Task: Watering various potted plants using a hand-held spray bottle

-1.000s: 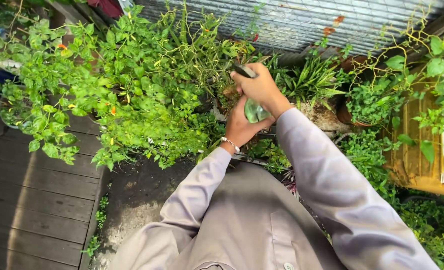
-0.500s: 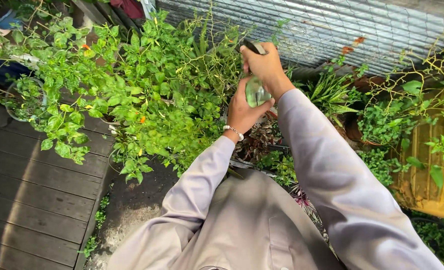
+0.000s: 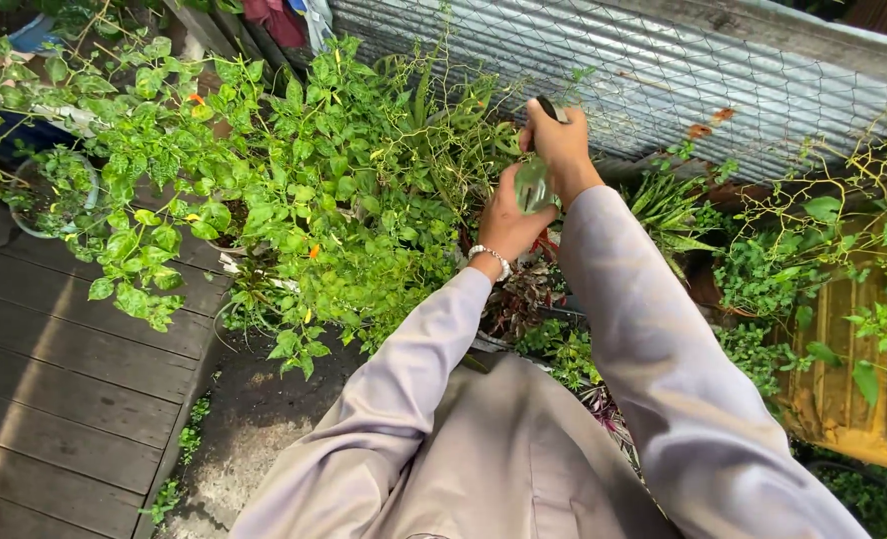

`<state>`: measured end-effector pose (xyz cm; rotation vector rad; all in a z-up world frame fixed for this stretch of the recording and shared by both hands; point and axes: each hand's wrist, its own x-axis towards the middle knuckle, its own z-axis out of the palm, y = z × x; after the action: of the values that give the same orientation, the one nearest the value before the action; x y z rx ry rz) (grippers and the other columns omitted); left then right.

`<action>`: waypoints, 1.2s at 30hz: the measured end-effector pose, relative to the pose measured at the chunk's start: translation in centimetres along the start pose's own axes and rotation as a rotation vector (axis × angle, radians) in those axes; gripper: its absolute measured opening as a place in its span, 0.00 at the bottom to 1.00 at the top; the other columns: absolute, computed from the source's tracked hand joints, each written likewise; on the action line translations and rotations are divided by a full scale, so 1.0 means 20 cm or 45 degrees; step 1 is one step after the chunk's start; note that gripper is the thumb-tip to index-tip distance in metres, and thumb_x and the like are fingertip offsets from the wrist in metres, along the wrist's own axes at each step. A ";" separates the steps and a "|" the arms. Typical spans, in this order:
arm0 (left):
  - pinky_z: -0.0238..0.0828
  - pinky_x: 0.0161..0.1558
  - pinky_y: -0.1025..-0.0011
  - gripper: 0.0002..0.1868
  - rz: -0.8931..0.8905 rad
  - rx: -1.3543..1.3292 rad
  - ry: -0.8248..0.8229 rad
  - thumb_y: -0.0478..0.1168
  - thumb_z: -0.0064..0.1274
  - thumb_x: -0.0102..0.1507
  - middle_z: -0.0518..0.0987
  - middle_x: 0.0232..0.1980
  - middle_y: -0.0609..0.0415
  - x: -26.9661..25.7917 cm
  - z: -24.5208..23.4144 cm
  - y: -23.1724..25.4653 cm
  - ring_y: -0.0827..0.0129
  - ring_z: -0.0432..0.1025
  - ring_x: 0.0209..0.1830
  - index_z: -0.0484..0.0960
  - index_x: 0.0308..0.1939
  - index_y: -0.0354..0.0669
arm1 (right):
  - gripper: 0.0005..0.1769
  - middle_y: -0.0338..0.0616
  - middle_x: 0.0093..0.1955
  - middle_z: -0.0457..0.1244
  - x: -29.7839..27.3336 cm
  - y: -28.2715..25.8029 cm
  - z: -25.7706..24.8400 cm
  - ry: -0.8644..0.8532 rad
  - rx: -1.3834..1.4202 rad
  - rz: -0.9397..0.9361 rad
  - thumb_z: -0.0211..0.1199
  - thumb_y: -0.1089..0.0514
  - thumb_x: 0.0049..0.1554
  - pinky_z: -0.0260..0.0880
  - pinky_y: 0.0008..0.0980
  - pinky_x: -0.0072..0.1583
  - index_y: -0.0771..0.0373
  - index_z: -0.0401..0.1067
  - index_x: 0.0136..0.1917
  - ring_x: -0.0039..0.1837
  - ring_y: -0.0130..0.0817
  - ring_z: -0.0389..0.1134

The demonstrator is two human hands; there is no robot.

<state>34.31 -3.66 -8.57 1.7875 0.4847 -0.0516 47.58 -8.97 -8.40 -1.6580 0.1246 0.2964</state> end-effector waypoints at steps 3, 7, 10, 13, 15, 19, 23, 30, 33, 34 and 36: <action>0.80 0.37 0.62 0.40 0.209 -0.090 -0.084 0.40 0.61 0.56 0.78 0.53 0.36 -0.01 -0.01 -0.10 0.50 0.79 0.42 0.61 0.69 0.41 | 0.19 0.36 0.24 0.67 0.05 0.13 -0.01 0.123 -0.334 -0.013 0.63 0.41 0.56 0.65 0.21 0.41 0.53 0.72 0.30 0.28 0.26 0.68; 0.81 0.38 0.60 0.39 0.230 -0.061 -0.105 0.40 0.60 0.56 0.78 0.52 0.34 -0.03 -0.03 -0.03 0.47 0.79 0.42 0.61 0.69 0.41 | 0.16 0.39 0.21 0.64 -0.08 0.04 0.00 0.290 -0.161 -0.096 0.63 0.48 0.57 0.62 0.21 0.38 0.57 0.69 0.33 0.26 0.28 0.64; 0.80 0.45 0.56 0.40 0.285 -0.075 -0.073 0.37 0.59 0.57 0.76 0.55 0.30 0.00 -0.05 0.01 0.41 0.78 0.49 0.59 0.71 0.37 | 0.19 0.42 0.24 0.65 -0.03 0.04 -0.03 0.184 -0.115 -0.315 0.60 0.49 0.61 0.57 0.18 0.36 0.56 0.71 0.30 0.28 0.25 0.61; 0.80 0.47 0.56 0.40 0.231 -0.067 -0.091 0.40 0.60 0.57 0.77 0.56 0.31 -0.01 -0.02 -0.03 0.43 0.77 0.50 0.60 0.70 0.39 | 0.18 0.40 0.33 0.71 0.02 0.13 -0.04 0.150 -0.134 -0.170 0.65 0.42 0.58 0.63 0.17 0.36 0.55 0.73 0.36 0.36 0.23 0.72; 0.79 0.49 0.54 0.38 0.150 -0.062 -0.181 0.44 0.62 0.57 0.77 0.55 0.33 -0.07 -0.01 -0.05 0.44 0.77 0.51 0.62 0.68 0.43 | 0.21 0.43 0.27 0.68 0.05 0.23 -0.06 0.127 -0.293 -0.105 0.66 0.44 0.58 0.68 0.25 0.36 0.57 0.74 0.30 0.30 0.31 0.69; 0.75 0.56 0.50 0.38 0.019 0.010 -0.332 0.53 0.62 0.56 0.78 0.57 0.38 -0.15 0.08 -0.19 0.45 0.75 0.57 0.65 0.66 0.48 | 0.16 0.46 0.37 0.70 -0.03 0.51 -0.15 0.358 -0.588 0.089 0.69 0.41 0.49 0.71 0.45 0.49 0.55 0.79 0.38 0.46 0.45 0.74; 0.69 0.64 0.49 0.37 -0.082 0.022 -0.394 0.48 0.59 0.56 0.76 0.61 0.34 -0.29 0.06 -0.21 0.40 0.71 0.63 0.64 0.67 0.44 | 0.20 0.47 0.26 0.65 -0.14 0.67 -0.15 0.297 -0.322 0.176 0.67 0.45 0.54 0.69 0.32 0.41 0.61 0.74 0.31 0.33 0.37 0.70; 0.65 0.69 0.54 0.47 -0.253 0.227 -0.590 0.61 0.63 0.49 0.74 0.65 0.42 -0.36 0.24 -0.62 0.49 0.68 0.68 0.63 0.67 0.50 | 0.20 0.50 0.32 0.68 -0.36 1.13 -0.23 0.370 -0.382 0.366 0.69 0.40 0.53 0.68 0.33 0.47 0.56 0.78 0.30 0.41 0.41 0.70; 0.67 0.67 0.57 0.49 -0.261 0.352 -0.775 0.62 0.67 0.47 0.77 0.62 0.43 -0.36 0.29 -0.78 0.50 0.70 0.66 0.65 0.66 0.51 | 0.19 0.53 0.33 0.69 -0.57 1.14 -0.37 0.402 0.161 0.539 0.68 0.48 0.58 0.75 0.37 0.42 0.65 0.75 0.36 0.36 0.38 0.74; 0.67 0.67 0.57 0.49 -0.259 0.368 -0.805 0.62 0.67 0.47 0.77 0.62 0.43 -0.39 0.27 -0.77 0.50 0.70 0.66 0.65 0.66 0.51 | 0.19 0.53 0.33 0.69 -0.65 1.11 -0.40 0.431 0.176 0.549 0.68 0.48 0.58 0.75 0.37 0.42 0.65 0.75 0.36 0.36 0.38 0.74; 0.68 0.66 0.57 0.47 -0.218 0.454 -0.928 0.59 0.68 0.46 0.78 0.59 0.40 -0.44 0.26 -0.74 0.48 0.71 0.65 0.67 0.65 0.47 | 0.17 0.54 0.33 0.69 -0.82 1.06 -0.47 0.588 0.443 0.607 0.66 0.50 0.59 0.77 0.40 0.42 0.66 0.73 0.36 0.35 0.38 0.74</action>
<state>22.33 -8.30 -21.00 1.9075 0.0943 -0.9229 27.47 -22.16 -23.59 -1.3078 0.8783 0.2266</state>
